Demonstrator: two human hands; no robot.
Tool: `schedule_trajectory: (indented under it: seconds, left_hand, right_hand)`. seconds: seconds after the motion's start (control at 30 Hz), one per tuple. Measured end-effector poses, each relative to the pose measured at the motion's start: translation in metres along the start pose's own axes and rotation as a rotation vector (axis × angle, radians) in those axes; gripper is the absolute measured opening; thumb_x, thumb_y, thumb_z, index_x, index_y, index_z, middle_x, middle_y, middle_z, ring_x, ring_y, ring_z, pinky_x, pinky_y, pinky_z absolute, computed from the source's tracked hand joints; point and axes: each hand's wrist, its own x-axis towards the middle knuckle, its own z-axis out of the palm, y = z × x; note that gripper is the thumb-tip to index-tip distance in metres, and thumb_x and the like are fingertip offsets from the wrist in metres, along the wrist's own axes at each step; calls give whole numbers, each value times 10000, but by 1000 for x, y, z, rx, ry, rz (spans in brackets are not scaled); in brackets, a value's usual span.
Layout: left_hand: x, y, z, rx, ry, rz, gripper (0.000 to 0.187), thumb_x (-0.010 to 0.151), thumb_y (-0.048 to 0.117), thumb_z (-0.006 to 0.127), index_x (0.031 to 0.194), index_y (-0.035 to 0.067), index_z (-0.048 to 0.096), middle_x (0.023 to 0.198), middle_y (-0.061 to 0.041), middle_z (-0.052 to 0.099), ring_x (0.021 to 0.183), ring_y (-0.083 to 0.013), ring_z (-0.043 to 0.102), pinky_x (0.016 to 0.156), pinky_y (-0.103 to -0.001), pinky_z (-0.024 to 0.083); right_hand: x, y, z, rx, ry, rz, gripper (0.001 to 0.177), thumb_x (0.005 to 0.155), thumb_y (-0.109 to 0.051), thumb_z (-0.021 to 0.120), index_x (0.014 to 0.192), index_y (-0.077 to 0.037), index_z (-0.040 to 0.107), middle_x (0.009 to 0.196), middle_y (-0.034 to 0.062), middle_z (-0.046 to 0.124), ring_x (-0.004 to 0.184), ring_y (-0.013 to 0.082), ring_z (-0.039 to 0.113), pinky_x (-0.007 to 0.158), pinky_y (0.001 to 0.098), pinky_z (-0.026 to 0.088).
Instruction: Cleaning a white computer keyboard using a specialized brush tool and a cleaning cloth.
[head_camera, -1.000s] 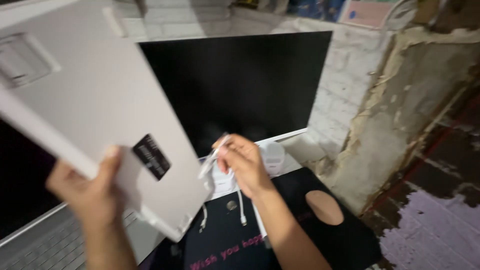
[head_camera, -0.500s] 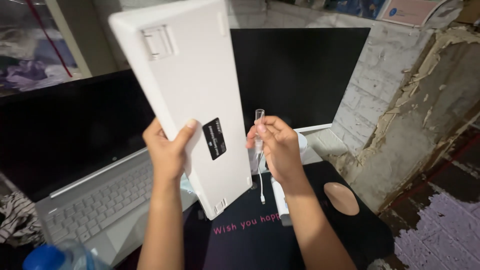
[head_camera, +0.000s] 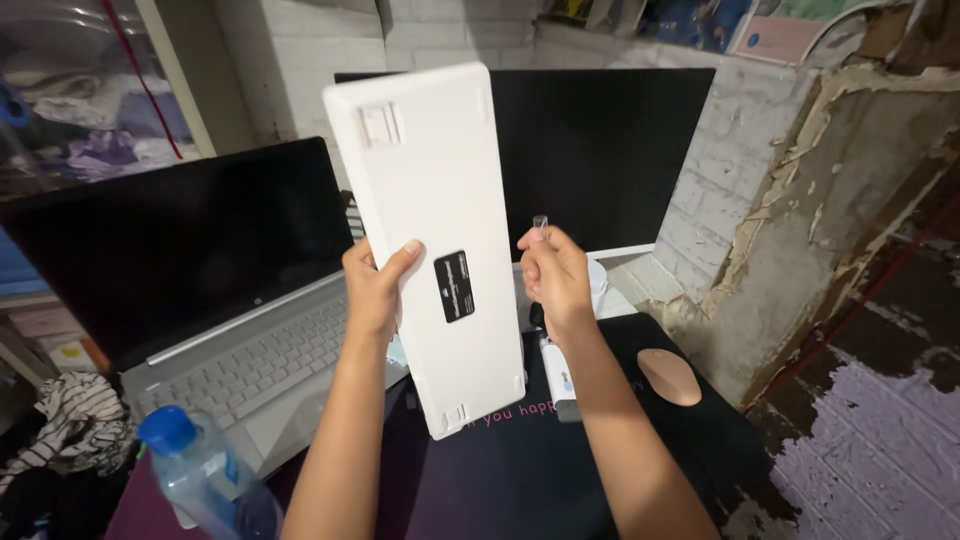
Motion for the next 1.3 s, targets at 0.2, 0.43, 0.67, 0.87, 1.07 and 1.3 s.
schedule_trajectory:
  seconds: [0.2,0.43,0.67,0.87,1.07,1.3]
  left_hand:
    - [-8,6,5,51,-42,-62,345,838,155,767,1062,-100,708,971,-193,763,836,-221,744,785,-351,612]
    - [-7,-1,5,24,-121,-82,364,828,137,775,1105,-91,709,1007,-179,763,872,-198,736,803,-333,590]
    - [-7,1,7,23,-116,-95,361,818,93,782,1118,-91,699,1007,-169,760,866,-202,732,795,-339,593]
    - [-3,-2,7,52,-111,-85,378,822,104,786,1133,-98,709,1008,-178,766,873,-212,740,809,-329,599]
    - [-7,1,9,69,-92,-106,394,807,126,789,1127,-87,704,998,-185,769,856,-233,754,796,-346,614]
    - [-12,5,10,49,-105,-134,382,791,133,789,1104,-71,708,990,-187,767,843,-232,759,781,-347,625]
  right_hand:
    - [-11,-6,7,-101,-37,-52,320,1092,-272,440,965,-34,612,597,-48,450,513,33,368,461,208,307]
    - [-14,-10,12,-158,56,-152,223,1030,-272,563,988,-83,672,598,-74,444,522,14,352,463,203,290]
    - [-43,31,31,-365,-48,-603,207,1038,-149,689,897,-31,594,729,-10,526,700,112,469,617,268,398]
    - [-75,37,52,-375,-285,-673,82,1026,-131,633,1051,-55,649,882,9,621,818,145,595,721,277,503]
    - [-79,34,59,-312,-387,-540,125,1030,-165,593,1058,-55,646,887,4,625,821,138,599,729,268,511]
    - [-81,41,58,-254,-473,-370,180,1036,-203,547,1066,-55,643,892,-2,630,825,130,603,738,256,519]
